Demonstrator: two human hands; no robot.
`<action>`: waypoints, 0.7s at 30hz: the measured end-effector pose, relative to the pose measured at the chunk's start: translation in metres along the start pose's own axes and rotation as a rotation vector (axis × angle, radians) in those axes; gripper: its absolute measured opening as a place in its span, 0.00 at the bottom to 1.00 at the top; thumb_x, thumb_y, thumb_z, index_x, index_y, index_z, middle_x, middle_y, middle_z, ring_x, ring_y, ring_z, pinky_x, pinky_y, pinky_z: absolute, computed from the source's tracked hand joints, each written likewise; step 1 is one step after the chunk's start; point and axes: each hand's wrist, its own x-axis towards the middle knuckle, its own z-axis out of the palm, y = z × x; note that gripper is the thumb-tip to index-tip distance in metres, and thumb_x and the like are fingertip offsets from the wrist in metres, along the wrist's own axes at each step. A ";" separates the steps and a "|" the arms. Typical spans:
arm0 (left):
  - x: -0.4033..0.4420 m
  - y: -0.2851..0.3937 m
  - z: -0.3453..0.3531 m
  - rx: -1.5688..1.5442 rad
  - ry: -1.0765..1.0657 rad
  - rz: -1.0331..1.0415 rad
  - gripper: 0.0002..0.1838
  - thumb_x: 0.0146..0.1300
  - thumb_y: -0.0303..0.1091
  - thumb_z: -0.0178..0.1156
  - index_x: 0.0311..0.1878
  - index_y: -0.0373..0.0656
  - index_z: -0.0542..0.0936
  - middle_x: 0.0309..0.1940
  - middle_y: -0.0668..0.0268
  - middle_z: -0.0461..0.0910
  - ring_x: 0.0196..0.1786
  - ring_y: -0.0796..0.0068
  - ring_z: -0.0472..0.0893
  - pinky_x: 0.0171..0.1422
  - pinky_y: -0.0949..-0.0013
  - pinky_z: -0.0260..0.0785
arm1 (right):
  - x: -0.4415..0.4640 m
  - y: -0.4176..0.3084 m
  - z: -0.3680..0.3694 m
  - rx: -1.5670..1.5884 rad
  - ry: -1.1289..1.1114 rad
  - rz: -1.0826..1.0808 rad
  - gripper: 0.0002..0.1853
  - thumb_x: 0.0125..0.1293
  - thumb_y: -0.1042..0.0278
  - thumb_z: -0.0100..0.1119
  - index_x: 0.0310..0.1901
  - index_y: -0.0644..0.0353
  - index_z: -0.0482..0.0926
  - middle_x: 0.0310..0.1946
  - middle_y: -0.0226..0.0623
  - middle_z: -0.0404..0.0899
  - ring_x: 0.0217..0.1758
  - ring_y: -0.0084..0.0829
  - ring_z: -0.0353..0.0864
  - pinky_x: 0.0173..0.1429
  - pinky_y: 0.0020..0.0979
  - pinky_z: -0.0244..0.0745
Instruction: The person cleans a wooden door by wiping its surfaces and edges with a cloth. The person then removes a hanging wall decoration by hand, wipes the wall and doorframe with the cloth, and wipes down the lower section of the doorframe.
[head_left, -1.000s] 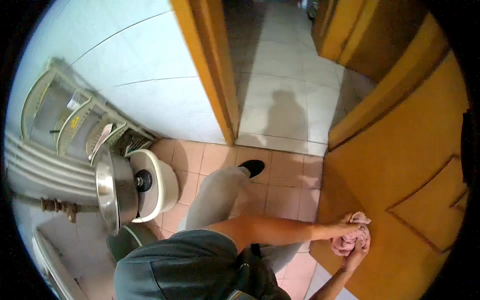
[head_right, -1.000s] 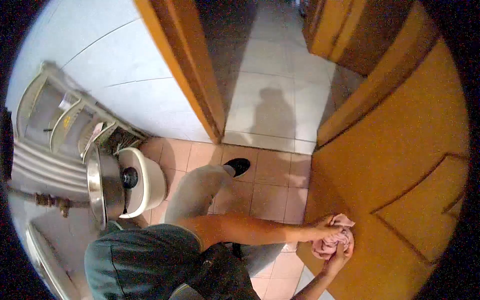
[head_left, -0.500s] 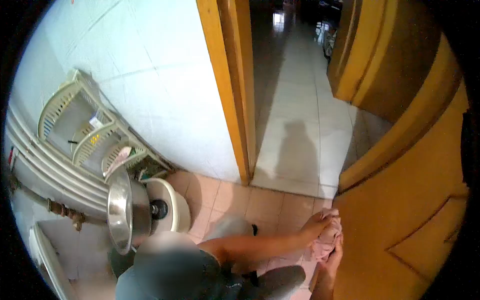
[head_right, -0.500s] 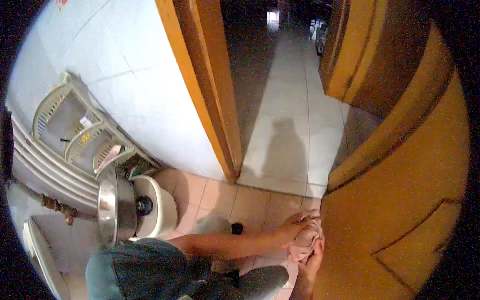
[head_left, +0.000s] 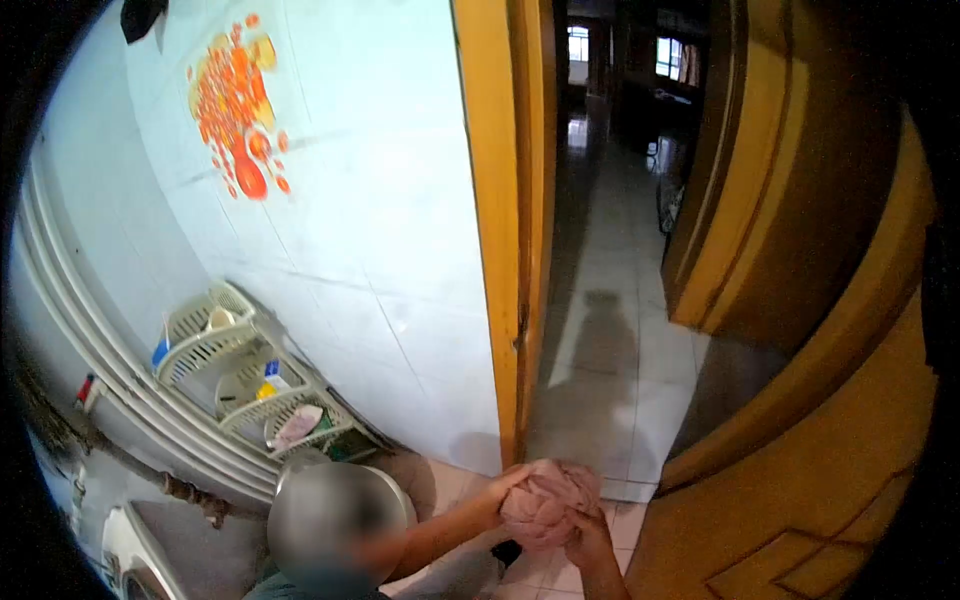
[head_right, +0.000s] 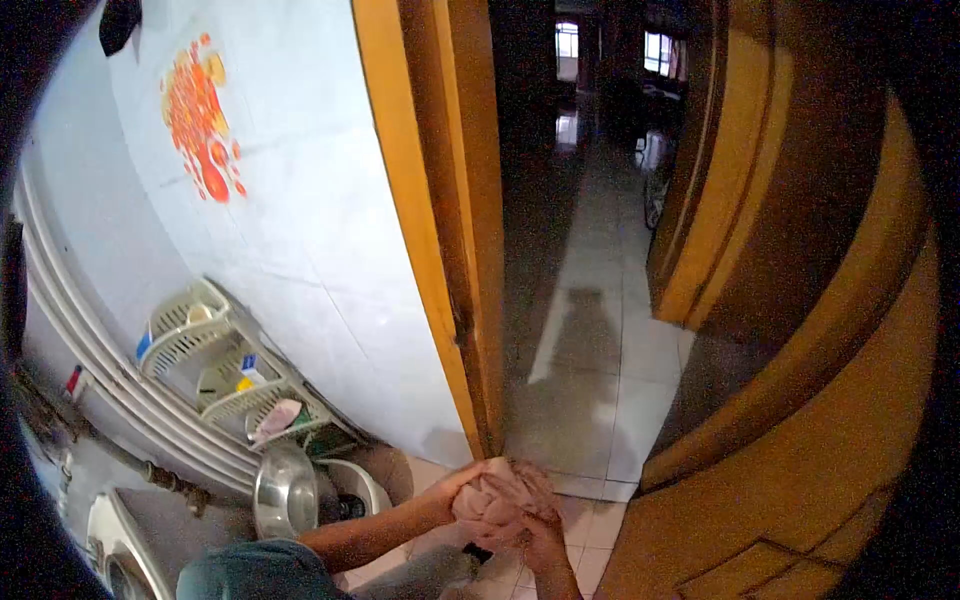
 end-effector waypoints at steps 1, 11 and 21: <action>-0.021 0.011 0.010 -0.121 0.096 -0.004 0.24 0.72 0.46 0.52 0.66 0.43 0.67 0.57 0.57 0.75 0.60 0.67 0.75 0.64 0.63 0.69 | 0.000 -0.004 0.019 0.019 -0.011 0.072 0.29 0.65 0.73 0.58 0.66 0.62 0.63 0.60 0.44 0.71 0.61 0.41 0.74 0.59 0.41 0.76; -0.141 0.131 0.105 0.351 0.268 0.657 0.41 0.67 0.30 0.59 0.76 0.47 0.47 0.67 0.57 0.61 0.67 0.66 0.65 0.71 0.64 0.56 | -0.015 -0.078 0.216 -0.243 -0.019 -0.040 0.22 0.68 0.74 0.54 0.63 0.64 0.68 0.55 0.36 0.76 0.58 0.29 0.74 0.62 0.34 0.70; -0.156 0.307 0.254 1.084 0.272 1.555 0.17 0.54 0.17 0.65 0.49 0.35 0.78 0.54 0.53 0.73 0.51 0.64 0.77 0.53 0.67 0.71 | 0.025 -0.229 0.400 -0.478 0.001 -0.947 0.24 0.62 0.76 0.61 0.56 0.63 0.60 0.50 0.36 0.66 0.55 0.28 0.69 0.60 0.30 0.68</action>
